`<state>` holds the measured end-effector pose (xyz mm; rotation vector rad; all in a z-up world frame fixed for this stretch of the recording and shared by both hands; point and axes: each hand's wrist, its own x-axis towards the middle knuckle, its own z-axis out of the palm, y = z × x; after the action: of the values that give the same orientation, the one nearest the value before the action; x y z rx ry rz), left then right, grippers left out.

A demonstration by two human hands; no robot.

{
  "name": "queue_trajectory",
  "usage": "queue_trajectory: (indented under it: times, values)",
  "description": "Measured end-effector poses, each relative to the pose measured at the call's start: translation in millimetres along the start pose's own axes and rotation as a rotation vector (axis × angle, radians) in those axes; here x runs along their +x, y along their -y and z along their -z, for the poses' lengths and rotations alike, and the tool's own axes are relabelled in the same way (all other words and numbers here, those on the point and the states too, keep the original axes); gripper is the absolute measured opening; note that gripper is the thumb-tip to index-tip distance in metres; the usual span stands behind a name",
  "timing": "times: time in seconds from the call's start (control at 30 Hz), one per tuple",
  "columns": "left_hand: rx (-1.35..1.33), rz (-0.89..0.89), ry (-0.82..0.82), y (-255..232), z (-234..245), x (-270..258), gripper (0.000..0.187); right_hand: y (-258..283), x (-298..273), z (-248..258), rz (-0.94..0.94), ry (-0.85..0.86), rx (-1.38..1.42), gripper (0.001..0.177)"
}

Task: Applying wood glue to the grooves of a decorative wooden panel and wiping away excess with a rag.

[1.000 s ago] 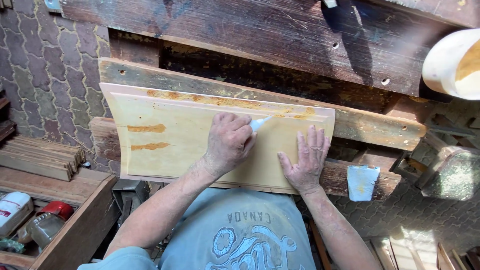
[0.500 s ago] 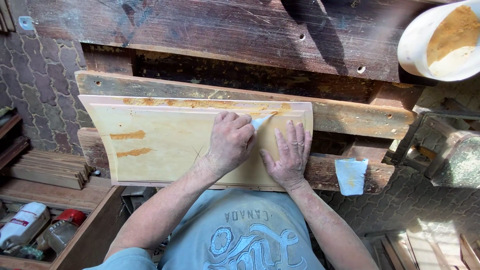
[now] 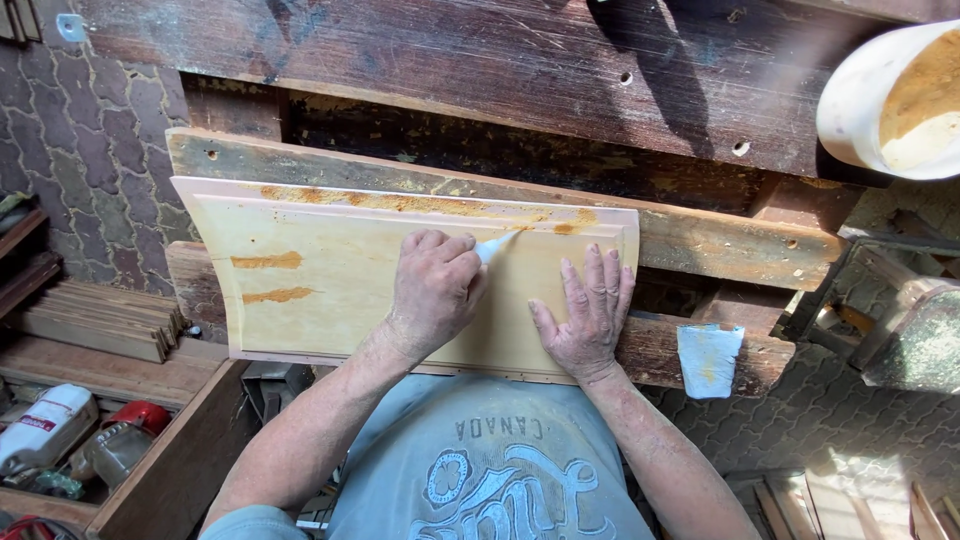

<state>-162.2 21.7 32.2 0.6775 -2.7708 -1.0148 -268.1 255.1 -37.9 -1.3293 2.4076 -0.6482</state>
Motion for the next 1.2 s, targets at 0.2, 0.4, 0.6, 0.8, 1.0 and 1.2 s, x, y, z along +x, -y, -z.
queue_trajectory:
  times: [0.2,0.4,0.6,0.8,1.0,1.2]
  values:
    - [0.004,0.074,-0.074,4.6,0.2,-14.2,0.018,-1.2,-4.6,-7.9,0.065,0.011,0.005,0.074]
    - [0.009,0.147,-0.116,1.4,5.0,-45.1,0.015,-9.4,-11.0,-9.8,0.075,0.034,-0.035,0.071]
    - [-0.477,0.350,-0.377,-18.4,21.3,-107.0,0.024,-11.4,-14.6,-11.5,0.095,0.018,-0.054,0.073]
    - [-0.792,0.523,-0.439,11.2,35.3,-176.0,0.028,-14.3,-17.3,-17.9,0.074,-0.014,-0.103,0.074]
    - [-0.464,0.562,-0.583,71.8,62.3,-231.7,0.028,29.7,-2.0,13.4,0.130,-0.072,-0.267,0.066]
    - [-0.471,0.540,-0.693,105.8,87.5,-270.5,0.028,-0.8,25.0,112.9,0.010,-0.333,-0.236,0.030]
